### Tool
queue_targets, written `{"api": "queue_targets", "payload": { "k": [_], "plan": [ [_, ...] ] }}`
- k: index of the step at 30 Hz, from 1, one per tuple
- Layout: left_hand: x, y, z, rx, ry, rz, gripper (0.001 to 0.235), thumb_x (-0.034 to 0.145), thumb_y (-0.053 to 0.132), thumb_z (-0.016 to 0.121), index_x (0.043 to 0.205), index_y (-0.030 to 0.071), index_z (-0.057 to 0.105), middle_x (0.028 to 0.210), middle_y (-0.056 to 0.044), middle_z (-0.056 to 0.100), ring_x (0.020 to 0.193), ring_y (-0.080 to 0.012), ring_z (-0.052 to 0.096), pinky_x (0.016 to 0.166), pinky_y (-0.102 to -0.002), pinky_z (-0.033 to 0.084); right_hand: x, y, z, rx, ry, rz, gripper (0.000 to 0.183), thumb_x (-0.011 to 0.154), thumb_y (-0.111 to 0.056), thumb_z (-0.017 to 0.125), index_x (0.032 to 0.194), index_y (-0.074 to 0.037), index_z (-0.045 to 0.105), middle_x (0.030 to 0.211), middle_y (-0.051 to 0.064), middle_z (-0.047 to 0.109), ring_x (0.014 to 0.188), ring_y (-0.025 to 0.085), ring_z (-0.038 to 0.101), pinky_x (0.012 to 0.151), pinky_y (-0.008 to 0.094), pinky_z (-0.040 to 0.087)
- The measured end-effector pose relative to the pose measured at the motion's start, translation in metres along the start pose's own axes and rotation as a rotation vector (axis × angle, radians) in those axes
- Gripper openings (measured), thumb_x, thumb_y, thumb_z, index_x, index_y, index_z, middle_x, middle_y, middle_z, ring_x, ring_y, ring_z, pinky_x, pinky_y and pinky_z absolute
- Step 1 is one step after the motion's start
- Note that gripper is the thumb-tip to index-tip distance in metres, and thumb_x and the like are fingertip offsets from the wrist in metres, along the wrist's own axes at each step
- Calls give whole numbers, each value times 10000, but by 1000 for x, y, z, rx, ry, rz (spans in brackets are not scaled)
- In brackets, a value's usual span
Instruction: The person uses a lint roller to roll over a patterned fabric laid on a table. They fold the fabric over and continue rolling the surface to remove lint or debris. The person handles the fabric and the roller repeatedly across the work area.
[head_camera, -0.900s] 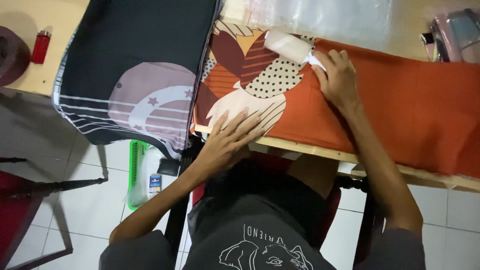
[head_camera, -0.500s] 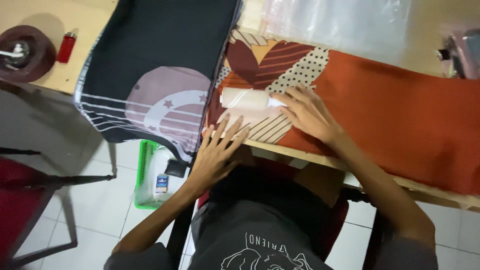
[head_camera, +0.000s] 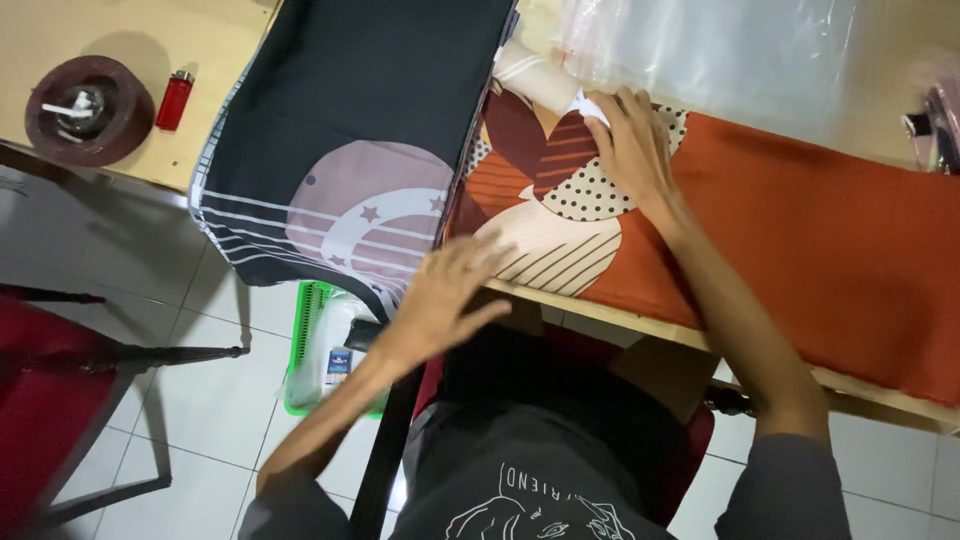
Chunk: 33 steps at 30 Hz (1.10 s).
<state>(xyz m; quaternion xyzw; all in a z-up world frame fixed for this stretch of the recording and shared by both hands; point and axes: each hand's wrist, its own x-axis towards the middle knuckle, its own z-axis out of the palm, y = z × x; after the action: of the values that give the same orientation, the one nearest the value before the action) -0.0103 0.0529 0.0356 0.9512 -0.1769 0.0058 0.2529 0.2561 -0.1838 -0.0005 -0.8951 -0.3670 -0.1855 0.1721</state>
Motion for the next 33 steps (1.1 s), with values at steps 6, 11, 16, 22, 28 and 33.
{"api": "queue_targets", "payload": {
  "k": [6, 11, 16, 22, 28, 33],
  "plan": [
    [118, -36, -77, -301, 508, 255, 426, 1084, 421, 455, 1278, 56, 559, 1245, -100, 575, 1148, -231, 528, 1008, -421, 465, -8, -3, 1, -82, -61, -57, 319, 1089, -206, 598, 1372, -62, 636, 1095, 114, 612, 1034, 245, 484, 817, 382, 451],
    [240, -96, -61, -249, 281, 261, 252, 1092, 224, 490, 1030, 37, 647, 991, -116, 645, 867, -243, 568, 743, -373, 447, -15, -26, -16, -230, -66, -130, 326, 1067, -196, 655, 1352, -41, 640, 1004, 101, 568, 913, 245, 465, 739, 374, 429],
    [296, -91, -36, -133, -332, -349, 438, 1067, 400, 452, 1356, 139, 655, 1410, -89, 633, 1256, -298, 610, 1049, -483, 463, -34, -39, -19, -227, -219, -77, 391, 1047, -245, 635, 1404, -89, 610, 1081, 102, 574, 985, 211, 464, 806, 354, 447],
    [306, -116, -5, 36, -467, -321, 560, 1031, 452, 542, 1504, 159, 478, 1596, -64, 415, 1407, -336, 445, 1046, -508, 413, -77, -98, -46, -80, -352, -73, 464, 1028, -355, 591, 1414, -99, 563, 1235, 162, 585, 1066, 260, 517, 868, 391, 489],
    [277, -104, 2, -6, -339, -272, 393, 1032, 382, 471, 1305, 101, 509, 1374, -167, 428, 1302, -425, 349, 1029, -566, 314, -132, -151, -96, 231, -467, -67, 397, 1090, -298, 402, 1406, -99, 536, 1079, 143, 487, 959, 296, 423, 778, 456, 458],
    [197, -55, -44, -220, -73, 45, 437, 1062, 351, 409, 1359, 45, 506, 1317, -214, 507, 1131, -334, 544, 957, -478, 402, -154, -180, -126, 768, -310, 308, 367, 1066, -236, 455, 1314, 16, 550, 1271, 183, 648, 1148, 298, 629, 1030, 374, 436]
  ]
}}
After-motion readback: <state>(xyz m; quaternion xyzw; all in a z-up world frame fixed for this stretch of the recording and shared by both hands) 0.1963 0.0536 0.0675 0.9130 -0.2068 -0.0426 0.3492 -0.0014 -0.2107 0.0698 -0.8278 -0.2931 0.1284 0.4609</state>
